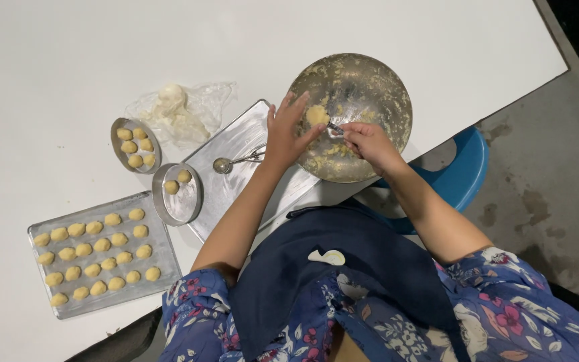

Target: Forming small balls of dough and placing them on a tray.

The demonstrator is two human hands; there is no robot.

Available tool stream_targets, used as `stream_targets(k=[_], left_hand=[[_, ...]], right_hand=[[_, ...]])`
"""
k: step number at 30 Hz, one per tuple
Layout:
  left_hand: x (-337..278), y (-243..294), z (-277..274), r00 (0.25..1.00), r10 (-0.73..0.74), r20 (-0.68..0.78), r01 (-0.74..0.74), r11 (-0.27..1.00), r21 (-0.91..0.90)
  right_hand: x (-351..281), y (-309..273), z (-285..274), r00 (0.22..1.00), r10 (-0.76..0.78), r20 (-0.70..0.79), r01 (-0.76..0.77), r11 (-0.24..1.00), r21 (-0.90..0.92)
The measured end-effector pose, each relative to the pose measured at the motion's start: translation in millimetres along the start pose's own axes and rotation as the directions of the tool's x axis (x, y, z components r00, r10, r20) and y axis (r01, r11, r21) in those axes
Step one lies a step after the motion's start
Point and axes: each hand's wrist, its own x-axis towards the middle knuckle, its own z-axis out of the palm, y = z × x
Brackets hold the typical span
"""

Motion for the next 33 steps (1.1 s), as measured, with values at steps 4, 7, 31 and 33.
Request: stream_targets(k=[4, 7, 31, 33], left_hand=[[5.4, -16.9, 23.9, 0.986, 0.073, -0.151, -0.089, 0.990, -0.105], [5.5, -1.4, 15.6, 0.992, -0.048, -0.119, 0.011, 0.957, -0.291], [29.2, -23.6, 33.9, 0.753, -0.412, 0.513, 0.569, 0.016, -0.822], [28.8, -31.0, 42.1, 0.756, -0.295, 0.584, 0.586, -0.093, -0.805]], right_hand=[[-7.5, -10.5, 5.6, 0.999, -0.029, 0.024, 0.031, 0.998, -0.060], [-5.0, -6.7, 2.3, 0.999, -0.045, 0.022, 0.046, 0.995, -0.086], [36.2, 38.6, -0.3, 0.990, 0.133, 0.055, 0.039, 0.119, -0.992], [13.4, 9.0, 8.5, 0.996, 0.002, 0.095, 0.086, 0.401, -0.912]])
